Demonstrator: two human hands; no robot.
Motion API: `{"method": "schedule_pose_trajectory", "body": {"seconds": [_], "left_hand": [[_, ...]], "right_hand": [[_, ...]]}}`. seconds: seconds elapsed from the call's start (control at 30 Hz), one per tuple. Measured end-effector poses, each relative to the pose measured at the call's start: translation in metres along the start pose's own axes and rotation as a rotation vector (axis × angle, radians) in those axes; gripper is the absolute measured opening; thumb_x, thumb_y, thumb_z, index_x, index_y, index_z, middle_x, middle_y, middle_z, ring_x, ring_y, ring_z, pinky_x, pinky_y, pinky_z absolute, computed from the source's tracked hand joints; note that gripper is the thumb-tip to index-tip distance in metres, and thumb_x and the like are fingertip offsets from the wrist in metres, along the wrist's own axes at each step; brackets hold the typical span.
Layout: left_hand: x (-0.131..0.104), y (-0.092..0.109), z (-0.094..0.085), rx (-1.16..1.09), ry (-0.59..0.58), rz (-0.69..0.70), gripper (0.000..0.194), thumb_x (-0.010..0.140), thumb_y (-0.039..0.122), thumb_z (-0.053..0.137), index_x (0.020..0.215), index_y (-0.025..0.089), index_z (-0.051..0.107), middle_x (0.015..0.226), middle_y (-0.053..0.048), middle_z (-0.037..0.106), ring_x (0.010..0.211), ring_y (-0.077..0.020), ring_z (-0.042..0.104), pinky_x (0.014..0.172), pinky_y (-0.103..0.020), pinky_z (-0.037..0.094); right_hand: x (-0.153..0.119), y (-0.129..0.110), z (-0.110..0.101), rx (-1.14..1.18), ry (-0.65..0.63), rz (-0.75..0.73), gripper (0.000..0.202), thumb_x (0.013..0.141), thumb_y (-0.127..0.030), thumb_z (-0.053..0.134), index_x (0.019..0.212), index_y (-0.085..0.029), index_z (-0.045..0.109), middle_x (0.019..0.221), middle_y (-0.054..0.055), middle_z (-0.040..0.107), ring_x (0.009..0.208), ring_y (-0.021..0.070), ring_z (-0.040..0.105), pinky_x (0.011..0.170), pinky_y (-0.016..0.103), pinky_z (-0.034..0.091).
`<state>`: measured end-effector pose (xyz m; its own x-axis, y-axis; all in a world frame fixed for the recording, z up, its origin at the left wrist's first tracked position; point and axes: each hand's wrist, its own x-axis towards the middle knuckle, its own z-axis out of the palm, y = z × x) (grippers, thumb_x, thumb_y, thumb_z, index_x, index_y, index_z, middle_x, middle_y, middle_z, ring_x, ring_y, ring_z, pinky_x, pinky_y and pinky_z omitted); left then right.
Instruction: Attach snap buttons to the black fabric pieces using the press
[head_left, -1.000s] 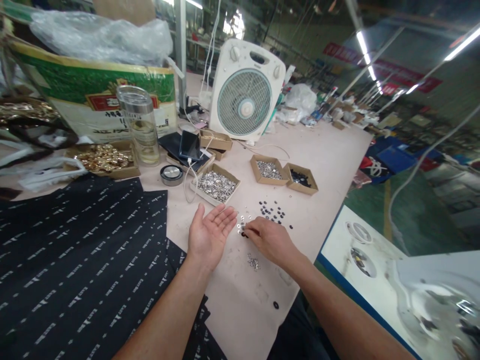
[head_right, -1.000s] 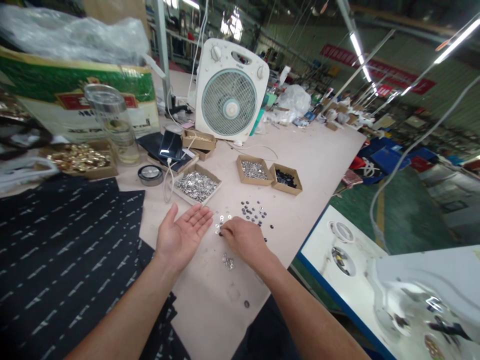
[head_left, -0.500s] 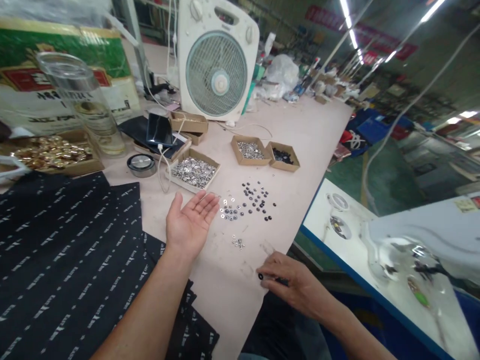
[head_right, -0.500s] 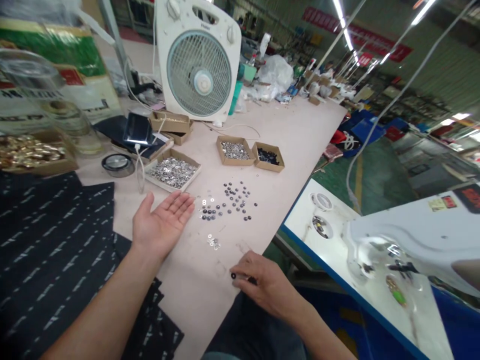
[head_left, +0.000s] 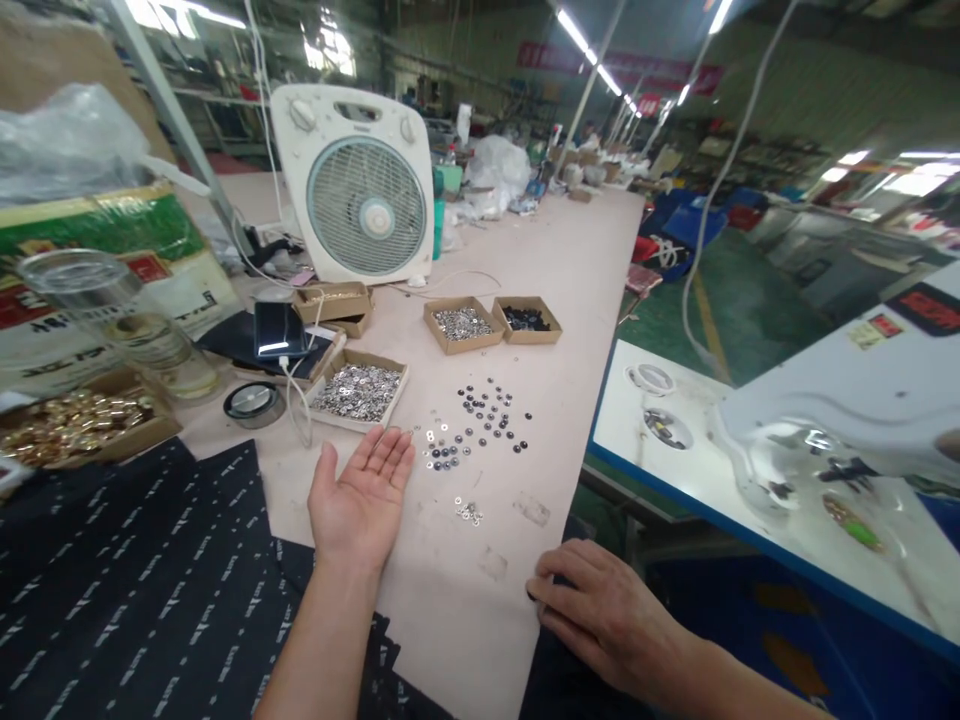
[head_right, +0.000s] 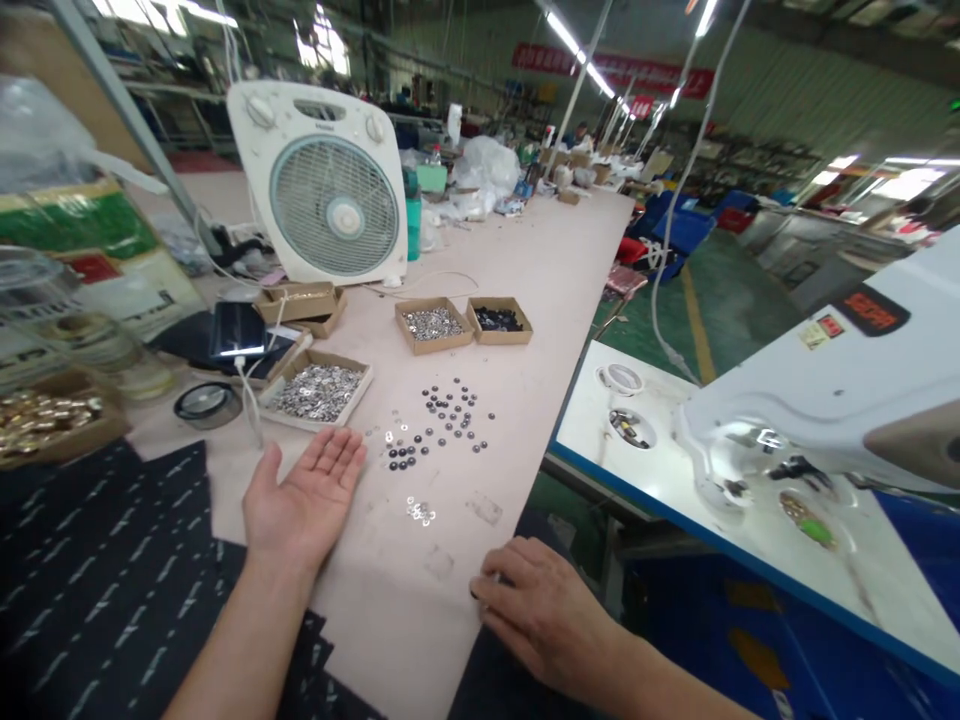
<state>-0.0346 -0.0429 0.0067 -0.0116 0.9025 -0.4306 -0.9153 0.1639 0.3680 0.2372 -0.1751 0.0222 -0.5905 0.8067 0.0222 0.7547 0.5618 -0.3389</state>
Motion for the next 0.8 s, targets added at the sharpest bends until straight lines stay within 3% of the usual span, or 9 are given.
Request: {"method": "schedule_pose_trajectory", "body": {"seconds": [0.13,0.23,0.33,0.43,0.63,0.8], "left_hand": [[0.0,-0.001,0.001,-0.011,0.015,-0.008,0.052,0.089,0.048,0.049,0.113,0.004,0.061,0.109,-0.02,0.065,0.109,-0.0301,0.062,0.092,-0.044,0.055],[0.001,-0.001,0.002,-0.022,0.014,-0.016,0.05,0.089,0.048,0.049,0.111,0.005,0.062,0.108,-0.019,0.066,0.107,-0.0295,0.064,0.092,-0.043,0.054],[0.001,0.0,0.003,-0.03,0.017,-0.017,0.049,0.089,0.049,0.047,0.108,0.006,0.063,0.107,-0.019,0.066,0.106,-0.0293,0.064,0.091,-0.043,0.055],[0.001,0.001,0.002,-0.042,0.015,-0.023,0.049,0.09,0.049,0.047,0.106,0.006,0.064,0.105,-0.019,0.067,0.104,-0.0292,0.065,0.09,-0.042,0.055],[0.004,0.004,0.001,-0.087,-0.007,-0.024,0.047,0.09,0.049,0.048,0.104,0.007,0.064,0.104,-0.019,0.067,0.104,-0.0294,0.065,0.091,-0.043,0.054],[0.004,0.004,0.004,-0.107,0.002,-0.035,0.047,0.09,0.049,0.048,0.102,0.007,0.064,0.101,-0.019,0.067,0.101,-0.0294,0.066,0.091,-0.043,0.054]], "right_hand": [[-0.007,0.002,0.001,0.035,0.004,-0.053,0.022,0.093,-0.014,0.047,0.105,-0.022,0.064,0.098,0.007,0.065,0.084,0.0172,0.056,0.076,0.032,0.043],[0.004,-0.001,-0.007,0.17,-0.008,-0.011,0.02,0.094,-0.015,0.047,0.102,-0.021,0.065,0.096,0.007,0.066,0.087,0.0169,0.058,0.08,0.032,0.044],[0.038,-0.003,-0.02,0.325,0.078,0.108,0.015,0.093,-0.019,0.052,0.089,-0.02,0.067,0.086,0.004,0.066,0.081,0.0149,0.06,0.075,0.028,0.046],[0.09,-0.002,-0.03,0.371,0.148,0.21,0.012,0.088,-0.021,0.059,0.081,-0.02,0.069,0.078,0.001,0.066,0.073,0.0127,0.059,0.067,0.024,0.044],[0.182,0.002,-0.025,0.028,0.041,0.088,0.019,0.091,-0.022,0.053,0.081,-0.018,0.068,0.078,0.002,0.064,0.078,0.014,0.056,0.072,0.026,0.038],[0.206,0.002,-0.011,-0.272,-0.084,0.111,0.026,0.093,-0.025,0.045,0.078,-0.016,0.064,0.083,0.006,0.065,0.078,0.0175,0.057,0.07,0.028,0.034]]}}
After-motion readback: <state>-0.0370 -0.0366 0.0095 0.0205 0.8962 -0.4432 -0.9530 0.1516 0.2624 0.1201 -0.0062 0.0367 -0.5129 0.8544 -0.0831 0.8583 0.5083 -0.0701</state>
